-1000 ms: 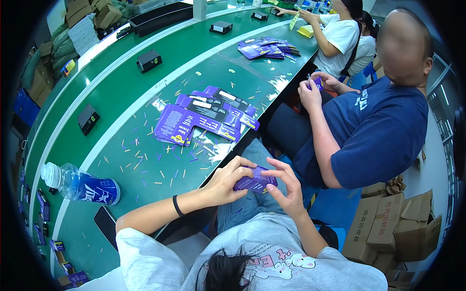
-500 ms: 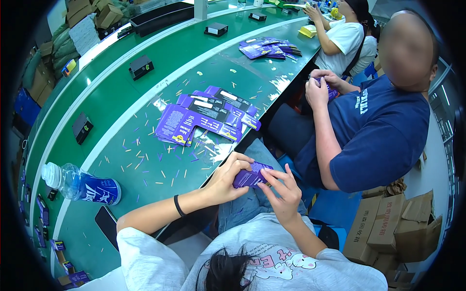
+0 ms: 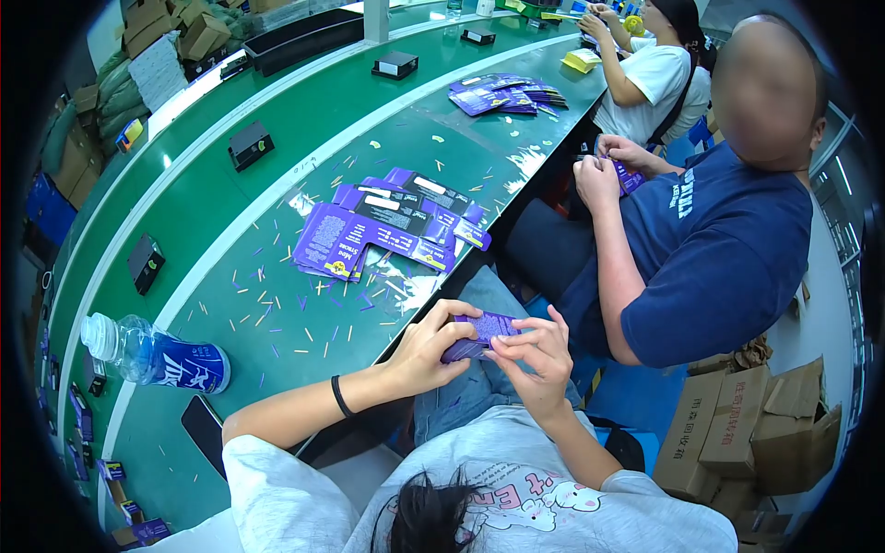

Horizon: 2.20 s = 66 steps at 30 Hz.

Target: Folding cardboard boxes and inserting packaged items on an assembly line.

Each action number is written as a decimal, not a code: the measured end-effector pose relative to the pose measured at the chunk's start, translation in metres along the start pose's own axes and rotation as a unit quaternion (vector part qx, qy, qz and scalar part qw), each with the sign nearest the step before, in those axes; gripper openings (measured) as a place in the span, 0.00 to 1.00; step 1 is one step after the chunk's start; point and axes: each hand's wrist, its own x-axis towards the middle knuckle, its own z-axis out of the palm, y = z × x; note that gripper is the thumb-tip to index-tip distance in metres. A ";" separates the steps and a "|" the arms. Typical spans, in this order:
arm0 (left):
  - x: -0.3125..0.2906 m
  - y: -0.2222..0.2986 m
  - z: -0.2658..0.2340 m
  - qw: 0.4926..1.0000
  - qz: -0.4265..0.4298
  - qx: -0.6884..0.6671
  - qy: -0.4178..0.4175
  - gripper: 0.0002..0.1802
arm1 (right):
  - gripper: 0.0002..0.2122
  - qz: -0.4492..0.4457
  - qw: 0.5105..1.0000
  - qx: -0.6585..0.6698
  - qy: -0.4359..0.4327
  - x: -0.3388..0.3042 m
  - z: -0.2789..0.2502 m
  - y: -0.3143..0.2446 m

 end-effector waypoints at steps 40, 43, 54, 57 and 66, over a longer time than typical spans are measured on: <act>-0.009 0.006 -0.012 0.984 0.141 0.102 -0.023 0.25 | 0.51 0.070 0.967 0.225 -0.093 0.194 0.078 -0.025; -0.015 0.001 -0.010 0.992 0.098 0.077 -0.012 0.25 | 0.53 -0.028 0.974 -0.003 -0.223 0.154 0.093 -0.014; -0.015 0.002 -0.009 0.992 0.053 0.079 -0.081 0.21 | 0.32 -0.119 0.924 -0.218 -0.292 0.116 0.097 0.003; -0.014 0.005 -0.010 0.986 0.047 0.079 -0.139 0.20 | 0.23 -0.179 0.955 -0.178 -0.158 0.104 0.100 0.015; 0.000 -0.002 -0.016 0.923 -0.213 -0.319 0.017 0.20 | 0.11 0.204 0.936 0.283 -0.053 0.061 0.020 0.012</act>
